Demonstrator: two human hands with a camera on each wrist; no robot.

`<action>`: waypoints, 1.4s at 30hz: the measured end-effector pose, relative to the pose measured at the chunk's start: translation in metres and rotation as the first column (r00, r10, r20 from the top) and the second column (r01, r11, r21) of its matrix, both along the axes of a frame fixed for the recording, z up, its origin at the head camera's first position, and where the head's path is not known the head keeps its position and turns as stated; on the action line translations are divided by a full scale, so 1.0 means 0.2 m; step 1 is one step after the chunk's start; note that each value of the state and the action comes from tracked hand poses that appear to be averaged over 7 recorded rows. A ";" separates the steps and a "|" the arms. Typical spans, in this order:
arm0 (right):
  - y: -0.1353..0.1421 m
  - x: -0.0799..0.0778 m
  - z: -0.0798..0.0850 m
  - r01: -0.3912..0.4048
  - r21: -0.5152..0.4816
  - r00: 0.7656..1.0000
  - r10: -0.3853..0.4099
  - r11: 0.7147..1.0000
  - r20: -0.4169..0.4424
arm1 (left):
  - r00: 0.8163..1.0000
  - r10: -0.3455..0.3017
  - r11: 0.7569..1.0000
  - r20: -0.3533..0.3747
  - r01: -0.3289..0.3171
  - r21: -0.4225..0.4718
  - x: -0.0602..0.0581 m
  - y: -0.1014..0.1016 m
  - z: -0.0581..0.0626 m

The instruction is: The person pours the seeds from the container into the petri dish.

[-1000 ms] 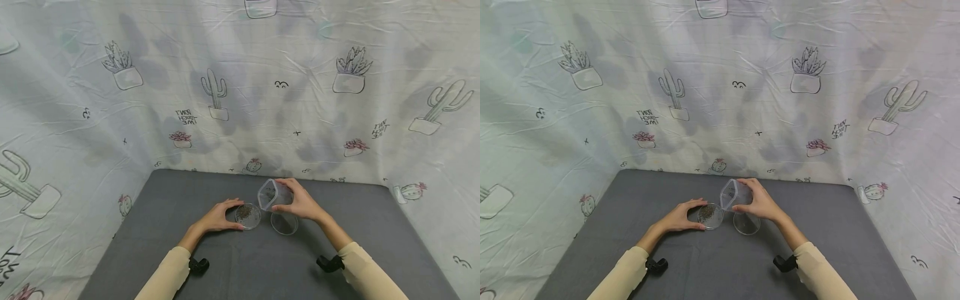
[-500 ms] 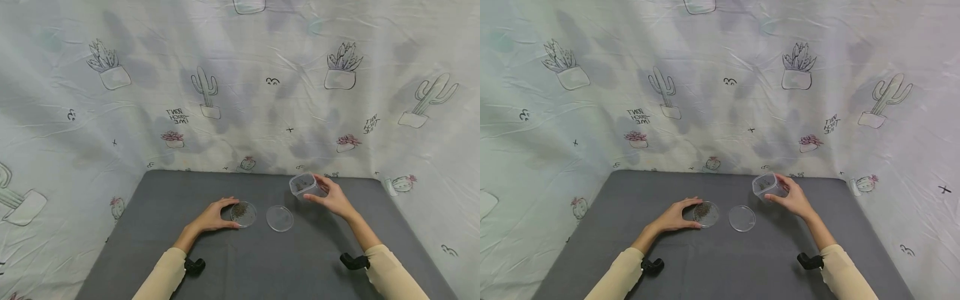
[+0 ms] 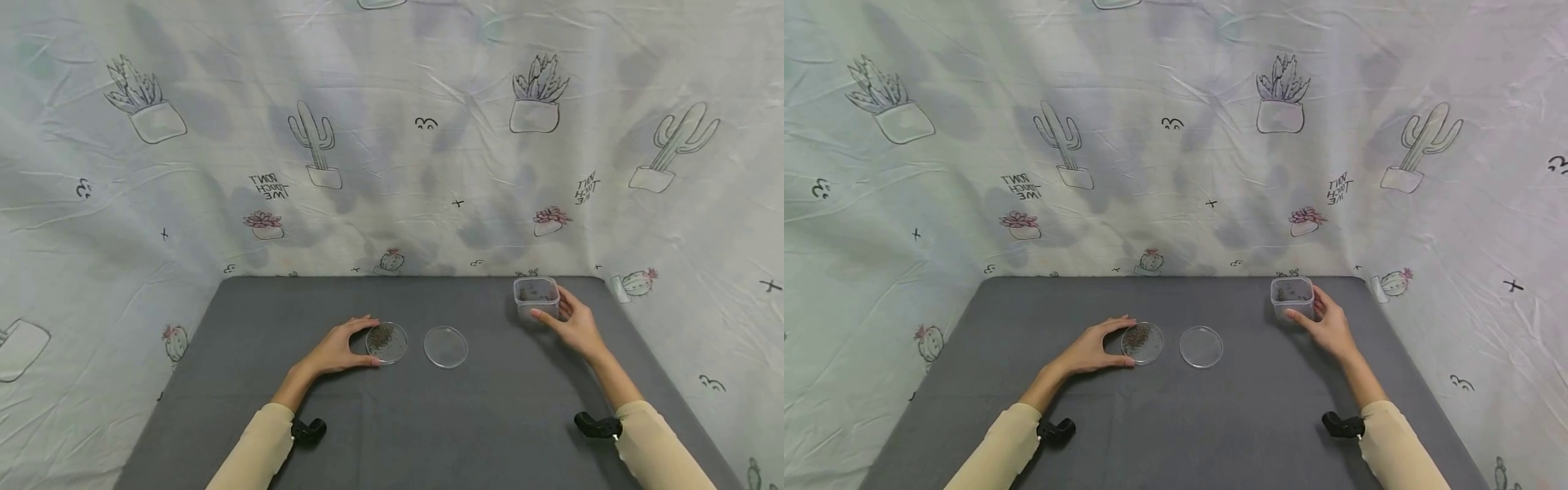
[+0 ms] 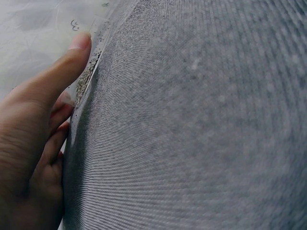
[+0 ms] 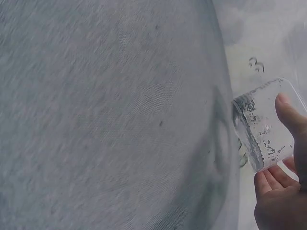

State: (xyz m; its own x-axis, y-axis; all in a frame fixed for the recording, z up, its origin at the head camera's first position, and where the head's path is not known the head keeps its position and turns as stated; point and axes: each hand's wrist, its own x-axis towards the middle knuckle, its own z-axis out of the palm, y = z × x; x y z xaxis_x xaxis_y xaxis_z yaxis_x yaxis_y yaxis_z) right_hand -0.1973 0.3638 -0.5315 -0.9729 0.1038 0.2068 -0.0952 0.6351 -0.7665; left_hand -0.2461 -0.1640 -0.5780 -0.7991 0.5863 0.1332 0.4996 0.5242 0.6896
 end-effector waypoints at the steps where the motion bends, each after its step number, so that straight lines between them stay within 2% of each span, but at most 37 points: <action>1: 0.01 0.00 -0.01 0.006 -0.012 1.000 -0.006 1.000 0.006 | 1.000 0.002 1.000 -0.001 -0.002 -0.005 0.00 0.00 0.00; 12: 0.06 0.03 -0.05 0.077 -0.103 0.995 -0.070 0.992 0.071 | 1.000 -0.008 1.000 0.008 0.008 -0.001 0.01 -0.01 0.01; 27: 0.10 0.07 -0.08 0.102 -0.129 0.990 -0.088 0.986 0.114 | 1.000 -0.008 1.000 0.001 0.008 0.007 0.01 0.00 0.00; 30: 0.10 0.10 -0.06 0.099 -0.122 0.992 -0.088 0.988 0.095 | 1.000 -0.007 1.000 0.001 0.007 0.008 0.01 0.00 0.00; 36: 0.10 0.19 0.01 0.093 -0.045 0.995 -0.092 0.995 0.041 | 1.000 -0.012 1.000 -0.011 0.012 0.003 0.01 -0.01 -0.01; 42: 0.05 0.29 0.10 0.083 -0.053 0.992 -0.087 0.995 -0.087 | 0.999 -0.030 0.999 -0.016 0.030 0.014 0.01 -0.02 -0.01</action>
State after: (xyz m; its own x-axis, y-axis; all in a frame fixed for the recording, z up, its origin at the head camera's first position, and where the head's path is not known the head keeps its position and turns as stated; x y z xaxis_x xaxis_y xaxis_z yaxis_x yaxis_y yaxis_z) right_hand -0.1395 0.3742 -0.5111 -0.9378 0.1977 0.2853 -0.1120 0.6056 -0.7878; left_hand -0.2447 -0.1682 -0.5808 -0.7789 0.6078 0.1544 0.5260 0.4991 0.6886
